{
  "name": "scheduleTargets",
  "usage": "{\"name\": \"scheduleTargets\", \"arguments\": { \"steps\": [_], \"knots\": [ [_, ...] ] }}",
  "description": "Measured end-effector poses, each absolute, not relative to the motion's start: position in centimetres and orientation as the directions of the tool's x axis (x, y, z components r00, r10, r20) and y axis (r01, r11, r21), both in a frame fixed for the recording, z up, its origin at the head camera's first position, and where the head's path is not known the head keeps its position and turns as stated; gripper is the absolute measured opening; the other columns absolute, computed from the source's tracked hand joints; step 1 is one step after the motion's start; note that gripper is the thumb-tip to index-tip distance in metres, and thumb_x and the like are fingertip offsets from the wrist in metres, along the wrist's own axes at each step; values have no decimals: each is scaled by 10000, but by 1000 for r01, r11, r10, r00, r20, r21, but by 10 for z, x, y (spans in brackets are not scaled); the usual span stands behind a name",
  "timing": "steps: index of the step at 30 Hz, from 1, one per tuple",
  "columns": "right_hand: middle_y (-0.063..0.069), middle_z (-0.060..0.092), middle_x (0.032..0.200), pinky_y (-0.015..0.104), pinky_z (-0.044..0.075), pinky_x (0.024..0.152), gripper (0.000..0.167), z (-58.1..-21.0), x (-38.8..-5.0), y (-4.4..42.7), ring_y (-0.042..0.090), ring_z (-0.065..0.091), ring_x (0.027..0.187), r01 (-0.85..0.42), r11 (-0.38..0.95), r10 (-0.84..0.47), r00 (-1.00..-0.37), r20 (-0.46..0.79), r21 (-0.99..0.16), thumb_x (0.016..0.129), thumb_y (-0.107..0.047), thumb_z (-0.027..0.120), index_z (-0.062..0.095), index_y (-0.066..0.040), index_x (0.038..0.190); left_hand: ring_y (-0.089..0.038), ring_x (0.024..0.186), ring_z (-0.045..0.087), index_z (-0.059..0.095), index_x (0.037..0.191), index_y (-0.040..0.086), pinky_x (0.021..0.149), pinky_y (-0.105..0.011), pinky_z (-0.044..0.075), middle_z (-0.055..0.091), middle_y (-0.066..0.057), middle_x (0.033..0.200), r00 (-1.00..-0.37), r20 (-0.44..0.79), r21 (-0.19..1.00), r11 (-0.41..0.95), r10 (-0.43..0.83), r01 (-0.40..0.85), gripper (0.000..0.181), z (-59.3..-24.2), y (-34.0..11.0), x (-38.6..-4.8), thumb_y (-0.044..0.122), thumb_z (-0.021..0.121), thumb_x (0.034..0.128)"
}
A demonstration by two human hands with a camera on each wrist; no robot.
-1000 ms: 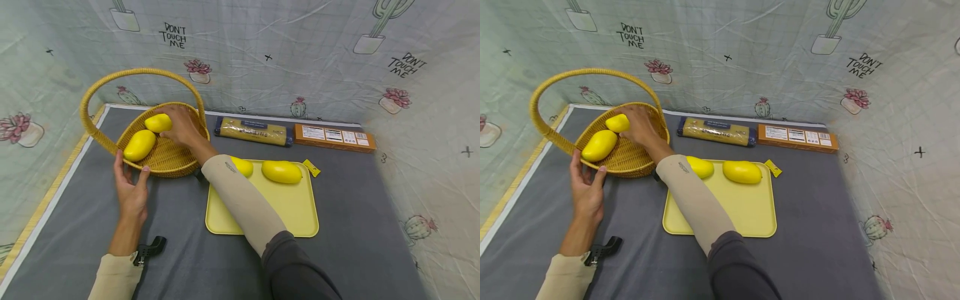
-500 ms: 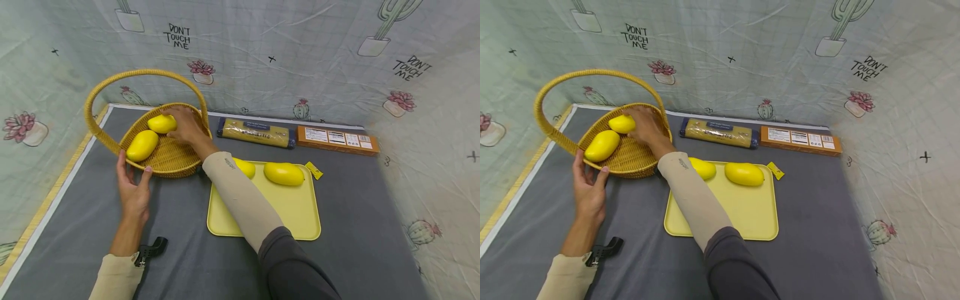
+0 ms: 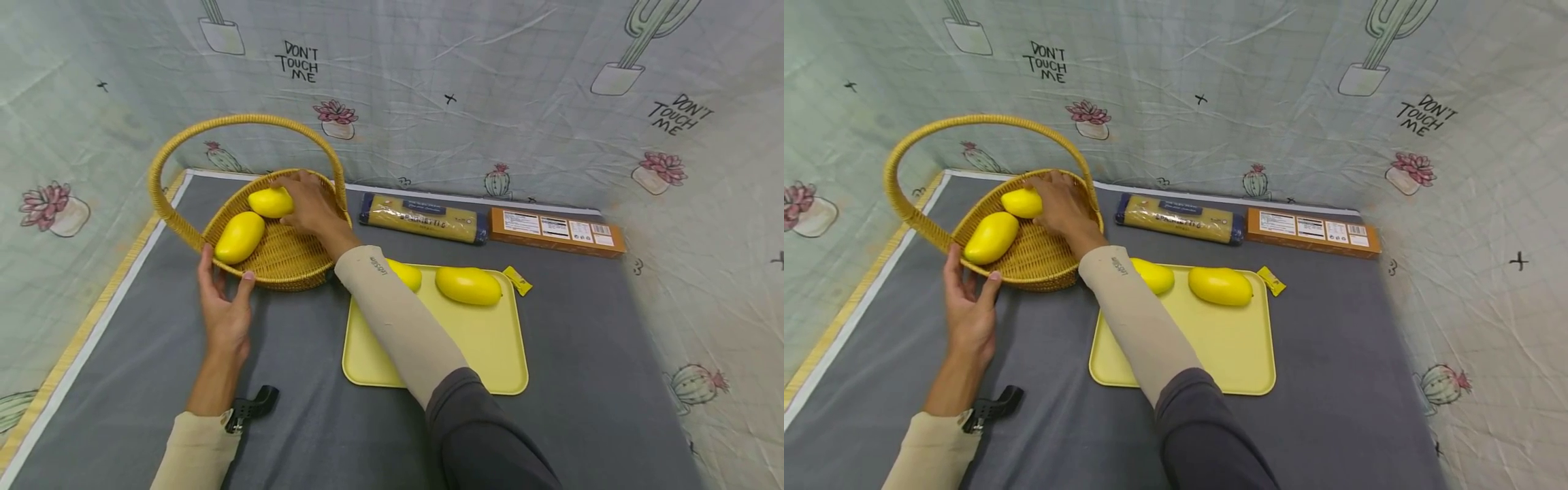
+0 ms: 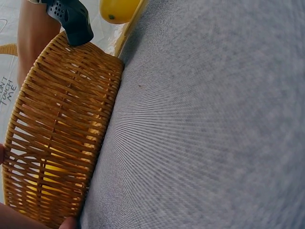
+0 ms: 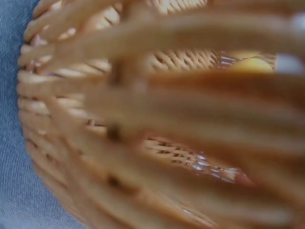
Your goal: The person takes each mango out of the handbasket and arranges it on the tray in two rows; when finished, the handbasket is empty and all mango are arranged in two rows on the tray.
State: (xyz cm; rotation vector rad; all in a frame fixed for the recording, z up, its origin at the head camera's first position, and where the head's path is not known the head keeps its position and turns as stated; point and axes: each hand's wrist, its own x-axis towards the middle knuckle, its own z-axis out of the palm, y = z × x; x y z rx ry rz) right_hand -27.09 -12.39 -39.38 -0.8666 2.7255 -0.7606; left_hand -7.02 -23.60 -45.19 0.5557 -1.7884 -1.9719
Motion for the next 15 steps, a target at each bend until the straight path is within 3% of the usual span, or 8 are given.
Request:
{"name": "scheduleTargets", "arguments": {
  "steps": [9,15],
  "knots": [
    [40,403,1614,345,425,1173,699,-398,-269,-118,214,404,1490,-478,725,-586,-807,-78,-496,957,-311,810,504,-294,1585,-188,1631,116,221,1695,357,1317,-494,229,98,120,1781,-829,-18,995,-95,-560,42,855,-453,-236,-71,27,646,1030],
    [-38,519,1590,313,356,1231,678,-395,-265,-115,186,385,1528,-502,750,-587,-805,-85,-431,933,-359,835,557,-262,1544,-199,1640,109,216,1695,364,1307,-487,247,97,116,1780,-833,-17,994,-97,-553,45,852,-452,-237,-70,42,650,1035]
  ]
}}
